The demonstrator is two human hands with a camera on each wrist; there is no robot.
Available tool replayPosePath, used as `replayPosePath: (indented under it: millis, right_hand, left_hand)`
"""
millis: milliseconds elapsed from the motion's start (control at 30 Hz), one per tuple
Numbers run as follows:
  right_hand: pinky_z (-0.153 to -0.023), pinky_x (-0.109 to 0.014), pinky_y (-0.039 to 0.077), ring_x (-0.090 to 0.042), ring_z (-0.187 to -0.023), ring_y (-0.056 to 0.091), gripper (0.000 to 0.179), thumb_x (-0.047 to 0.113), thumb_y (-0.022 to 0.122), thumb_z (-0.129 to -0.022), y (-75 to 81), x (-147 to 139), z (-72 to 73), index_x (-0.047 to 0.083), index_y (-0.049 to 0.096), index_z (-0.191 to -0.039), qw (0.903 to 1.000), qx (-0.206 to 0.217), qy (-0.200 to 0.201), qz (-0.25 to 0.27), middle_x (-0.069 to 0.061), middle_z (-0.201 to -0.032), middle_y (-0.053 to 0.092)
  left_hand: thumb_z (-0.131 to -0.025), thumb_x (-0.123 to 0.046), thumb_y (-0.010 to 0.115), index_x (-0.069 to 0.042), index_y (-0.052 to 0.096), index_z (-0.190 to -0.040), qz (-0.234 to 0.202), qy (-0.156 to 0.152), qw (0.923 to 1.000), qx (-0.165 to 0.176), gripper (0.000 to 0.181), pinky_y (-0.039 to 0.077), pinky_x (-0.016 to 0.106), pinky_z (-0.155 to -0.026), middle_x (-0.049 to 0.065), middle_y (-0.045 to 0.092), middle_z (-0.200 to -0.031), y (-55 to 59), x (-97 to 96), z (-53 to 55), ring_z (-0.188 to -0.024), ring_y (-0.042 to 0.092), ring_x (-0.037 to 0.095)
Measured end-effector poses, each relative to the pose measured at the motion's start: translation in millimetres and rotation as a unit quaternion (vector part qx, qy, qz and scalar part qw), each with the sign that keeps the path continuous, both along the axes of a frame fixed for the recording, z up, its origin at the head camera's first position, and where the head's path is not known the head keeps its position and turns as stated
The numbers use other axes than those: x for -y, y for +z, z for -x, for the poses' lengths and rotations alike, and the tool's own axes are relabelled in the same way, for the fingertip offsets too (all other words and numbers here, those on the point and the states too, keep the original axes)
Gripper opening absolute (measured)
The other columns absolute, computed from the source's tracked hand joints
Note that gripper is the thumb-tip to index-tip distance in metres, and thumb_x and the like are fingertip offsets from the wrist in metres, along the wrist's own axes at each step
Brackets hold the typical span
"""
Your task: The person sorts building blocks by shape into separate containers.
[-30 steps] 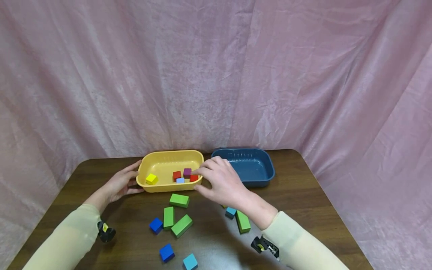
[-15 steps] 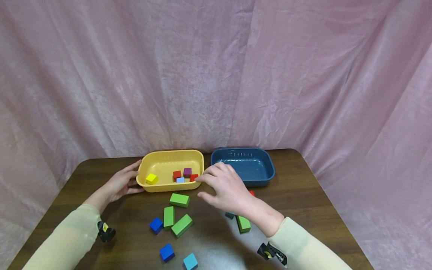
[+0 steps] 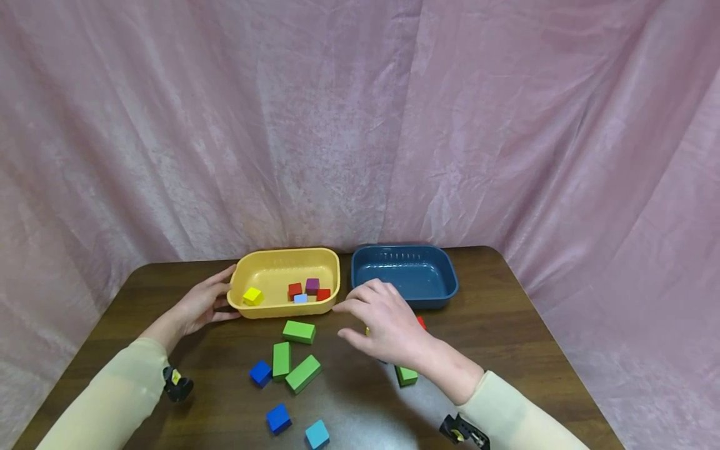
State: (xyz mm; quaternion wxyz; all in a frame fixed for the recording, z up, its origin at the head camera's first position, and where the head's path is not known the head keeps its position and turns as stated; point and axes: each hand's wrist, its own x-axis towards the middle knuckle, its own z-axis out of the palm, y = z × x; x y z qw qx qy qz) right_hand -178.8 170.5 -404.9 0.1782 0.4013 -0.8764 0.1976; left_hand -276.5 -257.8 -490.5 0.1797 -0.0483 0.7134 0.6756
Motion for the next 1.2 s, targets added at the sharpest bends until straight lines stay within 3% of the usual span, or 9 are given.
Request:
replayPosePath:
  millis: [833, 1033, 1200]
  right_hand:
    - [-0.089, -0.033, 0.046, -0.009, -0.108, 0.052, 0.034, 0.036, 0.083, -0.085, -34.1, 4.1, -25.9, 0.027, 0.075, -0.116, 0.9958, 0.017, 0.087, -0.024, 0.015, -0.108, 0.064]
    - [-0.092, -0.034, 0.048, -0.008, -0.110, 0.052, 0.033, 0.038, 0.083, -0.085, -43.6, 7.3, -31.7, 0.026, 0.075, -0.114, 0.9936, 0.052, 0.091, -0.042, 0.015, -0.108, 0.064]
    - [-0.094, -0.035, 0.048, -0.009, -0.111, 0.052, 0.032, 0.040, 0.082, -0.086, -49.5, 9.3, -34.6, 0.026, 0.075, -0.114, 0.9927, 0.056, 0.092, -0.054, 0.015, -0.108, 0.063]
  left_hand:
    - [-0.111, -0.021, 0.040, -0.033, 0.012, -0.166, 0.003, 0.000, 1.0000, 0.006, 0.062, 0.054, 0.055, -0.096, 0.020, 0.019, -0.166, 3.0, -0.8, 1.5, -0.127, 0.054, 0.038]
    - [-0.112, -0.021, 0.039, -0.033, 0.012, -0.166, 0.001, -0.006, 1.0000, 0.005, 0.062, 0.053, 0.055, -0.098, 0.020, 0.016, -0.167, 4.2, -2.2, 1.6, -0.127, 0.054, 0.037]
    - [-0.112, -0.022, 0.040, -0.033, 0.013, -0.166, 0.002, -0.001, 0.9999, 0.010, 0.061, 0.054, 0.054, -0.097, 0.018, 0.017, -0.167, 3.9, -1.2, 1.3, -0.126, 0.054, 0.036]
